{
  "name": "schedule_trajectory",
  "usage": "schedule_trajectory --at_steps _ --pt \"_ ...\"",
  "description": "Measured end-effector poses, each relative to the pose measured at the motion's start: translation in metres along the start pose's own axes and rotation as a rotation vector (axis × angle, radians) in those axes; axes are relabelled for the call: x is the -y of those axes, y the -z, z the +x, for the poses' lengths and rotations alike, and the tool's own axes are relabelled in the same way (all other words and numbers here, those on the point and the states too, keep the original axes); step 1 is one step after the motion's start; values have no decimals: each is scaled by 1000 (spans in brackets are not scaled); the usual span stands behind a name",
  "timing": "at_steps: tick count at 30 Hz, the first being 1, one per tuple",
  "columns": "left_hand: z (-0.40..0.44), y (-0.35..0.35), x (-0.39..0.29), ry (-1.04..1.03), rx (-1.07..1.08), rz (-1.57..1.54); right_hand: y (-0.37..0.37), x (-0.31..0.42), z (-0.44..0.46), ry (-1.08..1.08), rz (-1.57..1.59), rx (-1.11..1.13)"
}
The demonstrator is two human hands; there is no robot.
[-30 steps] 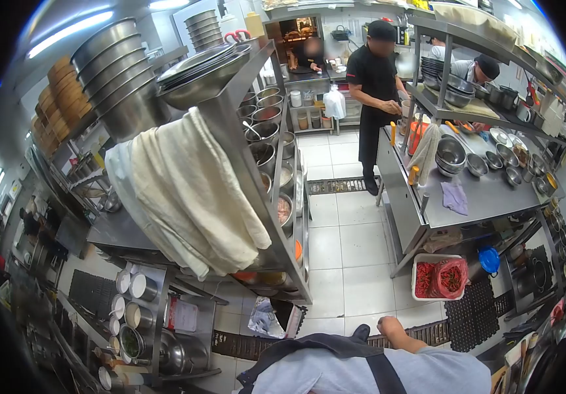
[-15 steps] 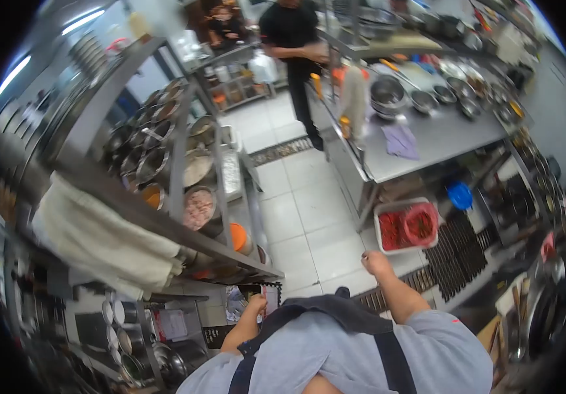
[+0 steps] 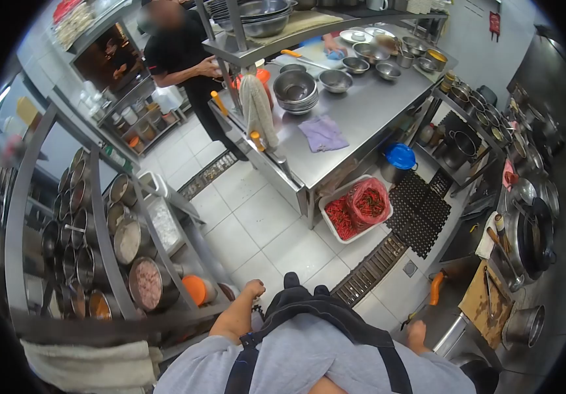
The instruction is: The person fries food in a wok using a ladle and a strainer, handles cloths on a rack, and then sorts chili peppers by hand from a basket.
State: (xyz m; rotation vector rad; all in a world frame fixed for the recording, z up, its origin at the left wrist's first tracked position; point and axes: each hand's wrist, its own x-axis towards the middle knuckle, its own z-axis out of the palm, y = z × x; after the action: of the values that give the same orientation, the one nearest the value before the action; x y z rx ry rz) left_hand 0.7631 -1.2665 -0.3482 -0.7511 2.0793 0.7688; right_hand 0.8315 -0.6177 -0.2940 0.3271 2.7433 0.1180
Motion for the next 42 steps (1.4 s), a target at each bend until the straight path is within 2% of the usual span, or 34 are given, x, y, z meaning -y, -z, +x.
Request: schedule_trajectory --at_steps 2,4,5,6,7,8,9,10,12,14,16,18,21,23,25,27,31,33,34,36,40,42 --pt "5 25 -8 0 34 60 20 45 -30 -349 283 75" --pt "22 36 -6 -40 20 9 -11 72 -21 -78 140 290" --pt "30 38 -4 -68 6 -58 -45 80 -1 338 -51 358" --pt "37 41 -1 -83 28 -56 -21 128 -5 195 70 198" --pt "44 46 3 -80 37 -42 -12 164 21 333 15 326" --pt "51 49 5 -75 47 -30 35 213 30 351 120 245" --pt "51 52 5 -86 66 -35 87 257 37 314 408 172" --pt "49 58 7 -61 61 2 140 293 47 452 462 91" --pt "55 71 14 -38 62 51 197 340 75 520 560 -4" --pt "81 76 24 -61 217 396 237 369 102 518 612 -112" --pt "92 82 24 -126 219 464 266 380 116 518 788 -202" --pt "103 84 18 -187 222 536 284 373 109 456 852 -171" --pt "110 88 -16 -143 179 387 260 341 101 392 901 -136" --pt "115 91 -42 -130 175 298 197 299 94 369 641 -103" --pt "118 83 -57 -123 152 167 148 248 71 188 360 169" --pt "97 84 -88 -91 113 38 109 186 45 31 260 338" --pt "84 63 -116 -41 83 -24 97 96 28 -106 305 359" --pt "103 38 -110 -113 124 160 94 56 43 -208 462 306" --pt "125 23 -102 -293 231 686 103 45 55 -283 489 297" --pt "128 -5 -110 -229 362 747 95 14 97 -246 478 193" --pt "86 -75 -206 -192 336 612 84 -32 184 -116 583 -65" --pt "49 -84 -276 -212 324 528 93 -46 206 -145 600 -209"
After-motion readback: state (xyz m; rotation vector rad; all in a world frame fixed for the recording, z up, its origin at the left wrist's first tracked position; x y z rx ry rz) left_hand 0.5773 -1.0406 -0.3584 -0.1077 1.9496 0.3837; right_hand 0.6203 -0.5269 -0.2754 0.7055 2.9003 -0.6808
